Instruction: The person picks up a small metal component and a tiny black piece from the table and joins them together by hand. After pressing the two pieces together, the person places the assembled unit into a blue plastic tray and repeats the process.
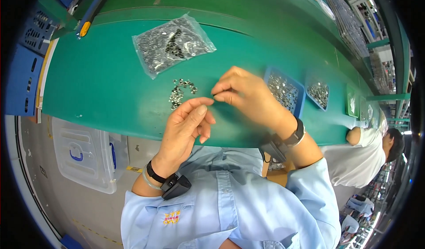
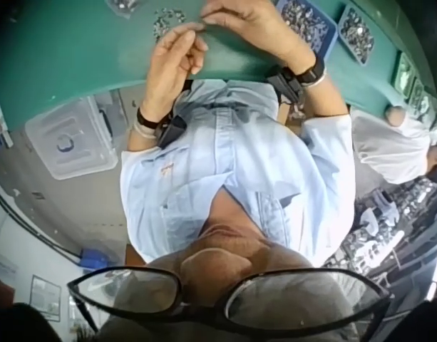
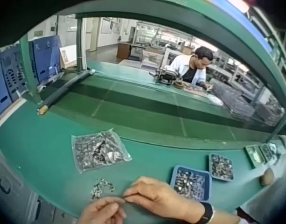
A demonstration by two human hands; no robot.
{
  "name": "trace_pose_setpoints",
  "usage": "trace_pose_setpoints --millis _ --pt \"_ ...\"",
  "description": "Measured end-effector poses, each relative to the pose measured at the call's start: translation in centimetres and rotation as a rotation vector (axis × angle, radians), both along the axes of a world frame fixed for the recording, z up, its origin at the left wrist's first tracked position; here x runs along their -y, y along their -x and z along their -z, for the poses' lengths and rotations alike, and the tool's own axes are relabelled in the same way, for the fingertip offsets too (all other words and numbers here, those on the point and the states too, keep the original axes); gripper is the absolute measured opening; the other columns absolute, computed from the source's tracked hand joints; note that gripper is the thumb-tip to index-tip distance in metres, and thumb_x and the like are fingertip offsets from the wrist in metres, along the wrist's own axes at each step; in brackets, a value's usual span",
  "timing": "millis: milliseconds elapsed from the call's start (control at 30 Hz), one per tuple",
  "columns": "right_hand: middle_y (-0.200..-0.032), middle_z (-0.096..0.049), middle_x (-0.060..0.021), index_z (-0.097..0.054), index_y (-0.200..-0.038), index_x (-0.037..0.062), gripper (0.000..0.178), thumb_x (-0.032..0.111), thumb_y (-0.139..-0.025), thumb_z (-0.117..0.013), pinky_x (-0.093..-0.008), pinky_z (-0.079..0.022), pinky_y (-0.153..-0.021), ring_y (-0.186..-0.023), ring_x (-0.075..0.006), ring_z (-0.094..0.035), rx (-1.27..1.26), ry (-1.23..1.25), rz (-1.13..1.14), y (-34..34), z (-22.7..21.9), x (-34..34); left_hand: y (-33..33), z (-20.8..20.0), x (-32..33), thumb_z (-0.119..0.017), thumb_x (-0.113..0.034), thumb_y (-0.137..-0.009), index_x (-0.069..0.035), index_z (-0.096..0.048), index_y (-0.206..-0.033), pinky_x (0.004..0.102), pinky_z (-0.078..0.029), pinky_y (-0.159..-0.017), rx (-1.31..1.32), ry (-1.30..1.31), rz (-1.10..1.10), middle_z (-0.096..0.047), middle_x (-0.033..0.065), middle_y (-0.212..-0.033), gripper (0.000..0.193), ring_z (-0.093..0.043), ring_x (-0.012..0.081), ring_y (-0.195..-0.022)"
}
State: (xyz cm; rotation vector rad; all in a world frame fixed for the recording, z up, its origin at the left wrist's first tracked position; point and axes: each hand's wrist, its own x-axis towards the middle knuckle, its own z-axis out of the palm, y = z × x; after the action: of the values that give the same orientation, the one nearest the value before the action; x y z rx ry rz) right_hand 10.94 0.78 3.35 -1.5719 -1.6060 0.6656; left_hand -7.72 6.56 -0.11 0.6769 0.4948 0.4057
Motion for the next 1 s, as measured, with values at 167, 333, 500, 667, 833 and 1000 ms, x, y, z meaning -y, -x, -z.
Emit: trace_pose_setpoints --millis 167,333,500,667,833,1000 --pt "-0.085 -0.06 -0.0049 -0.068 -0.09 0.0056 0.012 0.007 -0.078 -0.069 -0.029 -0.048 -0.068 -0.081 -0.0185 -0.058 -0.121 -0.091 0.098 0.3 0.5 3.9 -2.1 0.0 1.4 -0.053 -0.019 -0.094 -0.003 -0.055 -0.103 0.0212 -0.038 -0.047 0.04 0.053 0.095 -0.058 0.0049 -0.075 0.019 -0.05 0.0088 -0.055" --pt "-0.085 -0.061 -0.0055 -0.067 -0.093 0.0054 0.018 0.005 -0.076 -0.07 -0.0288 -0.048 -0.067 -0.08 -0.0191 -0.059 -0.163 -0.155 0.165 -0.2 1.8 6.8 -3.5 0.1 3.1 -0.053 -0.02 -0.094 -0.004 -0.055 -0.097 0.0211 -0.037 -0.046 0.045 0.041 0.141 -0.058 0.0041 -0.072 0.016 -0.05 0.0088 -0.055" --pt "-0.085 -0.061 -0.0055 -0.064 -0.094 0.0059 0.019 0.005 -0.075 -0.07 -0.0294 -0.048 -0.066 -0.078 -0.0192 -0.059 -0.168 -0.215 0.258 0.0 2.1 8.6 -4.6 -0.5 4.8 -0.052 -0.019 -0.094 -0.003 -0.055 -0.097 0.0206 -0.038 -0.047 -0.013 -0.063 0.092 -0.059 0.0044 -0.074 0.017 -0.051 0.0089 -0.056" --pt "-0.084 -0.06 -0.0059 -0.062 -0.091 0.0064 0.017 0.005 -0.076 -0.07 -0.0301 -0.049 -0.064 -0.076 -0.0201 -0.059 -0.142 -0.264 0.321 -0.5 2.5 9.5 -5.4 -1.0 5.7 -0.052 -0.019 -0.094 -0.003 -0.055 -0.097 0.0203 -0.038 -0.047 -0.051 -0.182 0.085 -0.059 0.0046 -0.075 0.017 -0.052 0.009 -0.058" --pt "-0.084 -0.06 -0.0063 -0.062 -0.091 0.0068 0.018 0.005 -0.076 -0.07 -0.0304 -0.049 -0.064 -0.077 -0.0211 -0.059 -0.067 -0.306 0.33 -1.0 2.7 10.0 -5.9 -2.0 5.9 -0.052 -0.019 -0.094 -0.002 -0.055 -0.096 0.0203 -0.039 -0.048 -0.04 -0.12 0.106 -0.059 0.0051 -0.075 0.017 -0.052 0.009 -0.057" --pt "-0.084 -0.061 -0.0067 -0.062 -0.091 0.0073 0.018 0.004 -0.075 -0.07 -0.0313 -0.049 -0.065 -0.077 -0.0225 -0.059 0.039 -0.362 0.301 -0.9 2.5 10.2 -6.1 -1.5 5.7 -0.052 -0.019 -0.095 -0.003 -0.054 -0.095 0.0208 -0.038 -0.048 -0.032 -0.12 0.14 -0.059 0.0051 -0.073 0.016 -0.052 0.0092 -0.056"
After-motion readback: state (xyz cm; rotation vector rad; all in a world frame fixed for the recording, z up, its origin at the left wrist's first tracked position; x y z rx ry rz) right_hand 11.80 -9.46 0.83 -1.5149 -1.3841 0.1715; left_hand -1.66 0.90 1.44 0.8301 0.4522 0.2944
